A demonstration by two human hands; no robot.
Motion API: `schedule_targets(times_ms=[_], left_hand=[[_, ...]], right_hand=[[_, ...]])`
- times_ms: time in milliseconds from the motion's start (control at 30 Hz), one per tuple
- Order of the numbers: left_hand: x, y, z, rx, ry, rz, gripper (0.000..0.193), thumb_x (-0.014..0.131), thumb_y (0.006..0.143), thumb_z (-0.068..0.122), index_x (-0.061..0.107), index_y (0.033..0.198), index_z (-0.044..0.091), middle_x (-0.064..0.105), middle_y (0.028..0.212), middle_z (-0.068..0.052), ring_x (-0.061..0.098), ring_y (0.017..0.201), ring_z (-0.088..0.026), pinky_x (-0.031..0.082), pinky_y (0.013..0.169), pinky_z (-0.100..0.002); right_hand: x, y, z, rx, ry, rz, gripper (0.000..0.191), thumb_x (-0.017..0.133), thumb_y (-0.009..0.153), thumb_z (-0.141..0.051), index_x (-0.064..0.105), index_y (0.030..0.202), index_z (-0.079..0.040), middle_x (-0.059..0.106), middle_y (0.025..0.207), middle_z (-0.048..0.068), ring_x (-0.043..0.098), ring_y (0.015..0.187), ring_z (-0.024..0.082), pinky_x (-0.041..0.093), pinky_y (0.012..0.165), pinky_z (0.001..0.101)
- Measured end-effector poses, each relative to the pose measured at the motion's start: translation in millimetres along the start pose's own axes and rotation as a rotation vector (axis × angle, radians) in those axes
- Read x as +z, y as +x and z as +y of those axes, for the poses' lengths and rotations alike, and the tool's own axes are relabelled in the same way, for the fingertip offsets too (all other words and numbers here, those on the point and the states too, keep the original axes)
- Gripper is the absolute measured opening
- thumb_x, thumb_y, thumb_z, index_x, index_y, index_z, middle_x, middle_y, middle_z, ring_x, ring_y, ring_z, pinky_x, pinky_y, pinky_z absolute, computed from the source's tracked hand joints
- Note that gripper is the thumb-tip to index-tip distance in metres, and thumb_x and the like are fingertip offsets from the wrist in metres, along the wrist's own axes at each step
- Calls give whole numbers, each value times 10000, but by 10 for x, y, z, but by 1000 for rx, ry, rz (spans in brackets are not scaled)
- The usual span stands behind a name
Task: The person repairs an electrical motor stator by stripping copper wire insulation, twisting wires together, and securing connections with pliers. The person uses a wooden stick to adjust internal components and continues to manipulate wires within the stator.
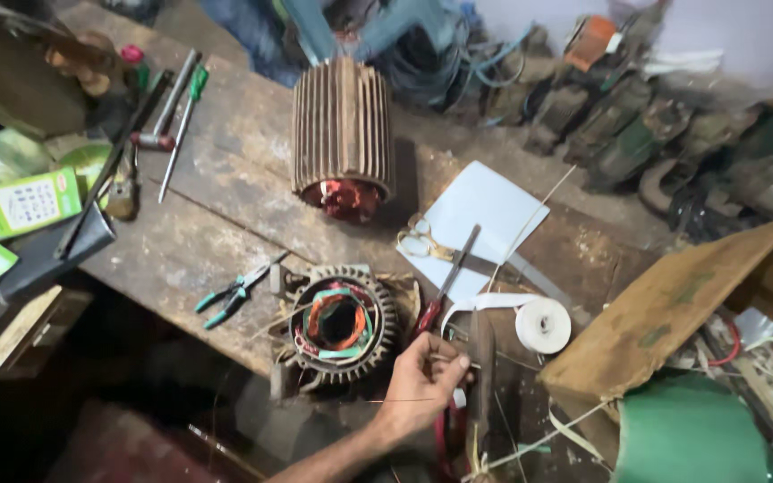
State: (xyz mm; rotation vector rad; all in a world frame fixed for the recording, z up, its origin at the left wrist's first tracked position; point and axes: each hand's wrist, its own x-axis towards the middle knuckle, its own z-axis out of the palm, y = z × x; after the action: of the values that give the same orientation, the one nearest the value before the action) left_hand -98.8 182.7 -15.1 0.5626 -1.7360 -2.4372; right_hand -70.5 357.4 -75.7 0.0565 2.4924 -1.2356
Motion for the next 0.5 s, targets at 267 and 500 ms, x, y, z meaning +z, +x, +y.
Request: schedule_targets(times_ms=[267,500], left_hand=[[-192,-739,545,390,515,-324,206,696,996,170,635,1137,33,688,859,-105,700,771,-239,565,700,-346],[-533,-1410,419,502,511,-472,179,700,996,167,648,1141,75,669,937,-103,694,882,-322,564,768,-386]], right_hand=[[-358,-209,271,105,-266,90,299,806,717,-291,805,962,-119,777,728,186,794,764,337,615,759,454],[-384,-272,414,-208,-616,287,423,888,781,-362,698,938,-18,698,905,223,671,836,435,531,733,500]])
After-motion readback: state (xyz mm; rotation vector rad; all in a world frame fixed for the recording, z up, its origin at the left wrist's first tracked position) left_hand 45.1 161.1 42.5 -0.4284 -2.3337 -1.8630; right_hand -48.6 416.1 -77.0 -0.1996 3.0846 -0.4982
